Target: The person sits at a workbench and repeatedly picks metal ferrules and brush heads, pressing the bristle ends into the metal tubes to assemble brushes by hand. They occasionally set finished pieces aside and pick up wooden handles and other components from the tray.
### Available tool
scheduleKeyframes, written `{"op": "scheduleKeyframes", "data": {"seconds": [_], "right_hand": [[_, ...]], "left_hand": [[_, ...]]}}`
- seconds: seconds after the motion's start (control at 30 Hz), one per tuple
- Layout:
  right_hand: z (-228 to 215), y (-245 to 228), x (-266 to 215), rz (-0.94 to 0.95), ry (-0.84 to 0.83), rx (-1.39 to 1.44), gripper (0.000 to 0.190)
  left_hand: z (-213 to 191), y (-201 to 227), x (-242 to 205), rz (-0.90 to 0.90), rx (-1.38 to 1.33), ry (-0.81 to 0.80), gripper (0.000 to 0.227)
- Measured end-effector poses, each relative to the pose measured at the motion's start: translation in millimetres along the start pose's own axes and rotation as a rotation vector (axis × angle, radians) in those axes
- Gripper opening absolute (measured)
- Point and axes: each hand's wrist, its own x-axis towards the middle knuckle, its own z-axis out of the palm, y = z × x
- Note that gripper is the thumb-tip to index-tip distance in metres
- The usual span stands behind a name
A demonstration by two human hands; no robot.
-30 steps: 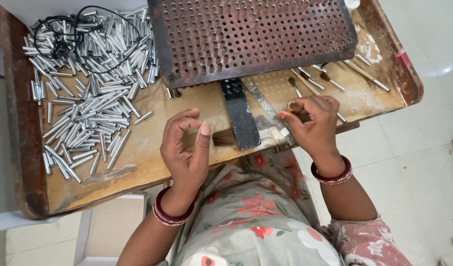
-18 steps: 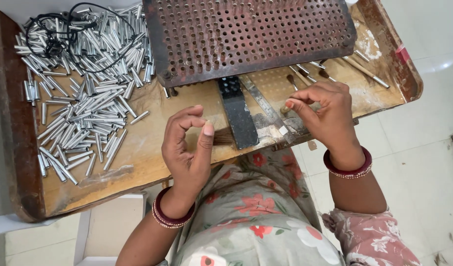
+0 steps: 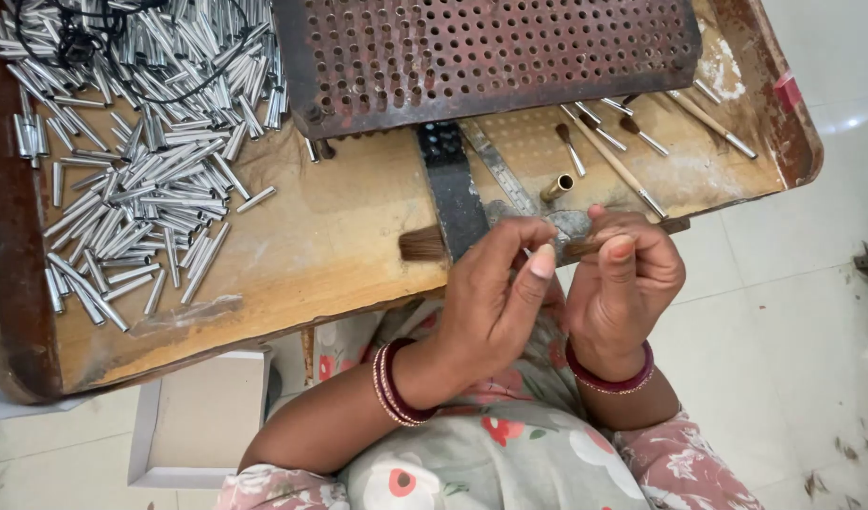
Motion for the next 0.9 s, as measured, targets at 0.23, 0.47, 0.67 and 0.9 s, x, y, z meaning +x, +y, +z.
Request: {"op": "scheduleKeyframes", "data": {"seconds": [0.23, 0.47, 0.67, 0.9], "right_hand": [[5, -5, -6, -0.031, -0.085, -0.15, 0.037], [-11, -14, 7, 0.104, -0.347, -0.115, 0.034], [5, -4, -10, -0.217, -0.335, -0.421, 0.018], [0, 17, -5, -0.388, -0.199, -0.367, 0.031]], "left_hand": [[13, -18, -6, 0.159, 0.124, 0.068, 0.018], [7, -8, -6, 0.211, 0.118, 0.049, 0.017], [1, -11, -18, 0.158, 0.074, 0.068, 0.02], [-95, -6, 7, 0.091, 1.182, 0.037, 0.018]]}}
